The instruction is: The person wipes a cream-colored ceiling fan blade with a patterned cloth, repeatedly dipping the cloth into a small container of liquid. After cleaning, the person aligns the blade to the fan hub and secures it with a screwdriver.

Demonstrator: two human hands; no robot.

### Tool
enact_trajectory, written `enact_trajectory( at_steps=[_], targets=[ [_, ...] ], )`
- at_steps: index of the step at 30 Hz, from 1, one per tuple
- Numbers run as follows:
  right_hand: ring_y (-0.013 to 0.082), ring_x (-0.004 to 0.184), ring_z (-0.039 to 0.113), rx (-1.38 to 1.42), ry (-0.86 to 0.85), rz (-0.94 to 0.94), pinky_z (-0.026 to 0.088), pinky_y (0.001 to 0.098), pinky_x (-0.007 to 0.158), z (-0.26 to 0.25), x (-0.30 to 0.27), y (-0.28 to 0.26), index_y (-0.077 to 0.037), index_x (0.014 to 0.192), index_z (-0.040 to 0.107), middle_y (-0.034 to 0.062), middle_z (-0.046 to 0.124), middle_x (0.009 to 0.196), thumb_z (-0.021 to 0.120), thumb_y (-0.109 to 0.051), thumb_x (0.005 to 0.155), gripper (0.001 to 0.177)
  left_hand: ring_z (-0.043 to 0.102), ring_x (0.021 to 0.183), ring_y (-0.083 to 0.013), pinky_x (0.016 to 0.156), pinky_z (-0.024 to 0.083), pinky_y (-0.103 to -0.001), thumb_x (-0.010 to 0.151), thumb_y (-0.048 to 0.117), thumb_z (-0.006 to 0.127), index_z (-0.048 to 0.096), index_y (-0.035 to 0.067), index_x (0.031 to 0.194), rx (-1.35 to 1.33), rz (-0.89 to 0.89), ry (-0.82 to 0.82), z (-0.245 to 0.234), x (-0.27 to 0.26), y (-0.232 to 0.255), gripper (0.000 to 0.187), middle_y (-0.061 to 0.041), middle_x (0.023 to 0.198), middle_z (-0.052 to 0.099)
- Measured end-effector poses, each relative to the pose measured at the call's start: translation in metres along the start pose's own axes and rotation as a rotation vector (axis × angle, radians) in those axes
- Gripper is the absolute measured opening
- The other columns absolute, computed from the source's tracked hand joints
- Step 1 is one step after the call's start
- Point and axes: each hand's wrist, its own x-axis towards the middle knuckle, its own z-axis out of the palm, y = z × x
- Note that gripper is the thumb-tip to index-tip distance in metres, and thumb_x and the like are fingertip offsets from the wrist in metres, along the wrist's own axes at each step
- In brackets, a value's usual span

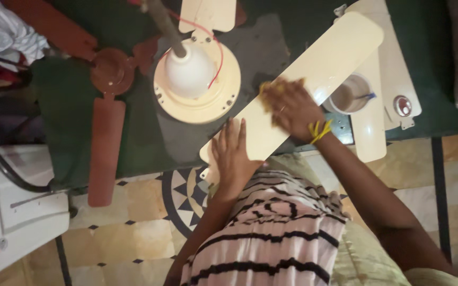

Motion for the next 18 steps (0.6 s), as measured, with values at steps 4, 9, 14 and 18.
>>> enact_trajectory(
  at_steps=[4, 9, 14, 18],
  targets=[
    [0.039, 0.15, 0.038, -0.267, -0.018, 0.213, 0.026, 0.0583, 0.125, -0.019, 0.001, 0.111, -0.001, 0.159, 0.047, 0.0158, 0.047, 0.157, 0.046, -0.032, 0.104, 0.063, 0.024, 0.15, -0.0388, 0.116, 0.019, -0.069, 0.054, 0.053, 0.095, 0.03, 0.011, 0.158, -0.011, 0.012, 0.028, -0.002, -0.001, 0.002, 0.13, -0.019, 0.164, 0.025],
    [0.047, 0.155, 0.026, -0.014, 0.256, 0.481, 0.024, 0.06, 0.127, -0.014, -0.009, 0.213, -0.006, 0.161, 0.042, 0.0176, 0.037, 0.169, 0.031, -0.031, 0.114, 0.054, 0.025, 0.151, -0.0363, 0.117, 0.018, -0.069, 0.053, 0.054, 0.095, 0.034, 0.009, 0.156, -0.013, -0.008, 0.048, 0.0, 0.0, 0.005, 0.128, -0.017, 0.164, 0.027],
    [0.0549, 0.155, 0.019, -0.232, 0.326, 0.507, 0.016, 0.0695, 0.124, 0.017, -0.021, 0.167, -0.001, 0.167, 0.036, 0.0225, 0.027, 0.173, 0.036, -0.033, 0.117, 0.06, 0.025, 0.151, -0.0364, 0.117, 0.016, -0.069, 0.053, 0.052, 0.095, 0.034, 0.009, 0.155, -0.005, -0.012, 0.033, 0.002, 0.0, 0.005, 0.126, -0.018, 0.165, 0.026],
    [0.0494, 0.152, 0.026, -0.094, 0.184, 0.402, 0.021, 0.0704, 0.121, 0.027, -0.038, 0.027, -0.002, 0.157, 0.037, 0.0236, 0.035, 0.163, 0.053, -0.034, 0.098, 0.068, 0.025, 0.15, -0.037, 0.117, 0.016, -0.069, 0.053, 0.051, 0.095, 0.034, 0.01, 0.156, 0.003, -0.014, 0.023, 0.008, 0.001, 0.002, 0.126, -0.017, 0.165, 0.025]
  ],
)
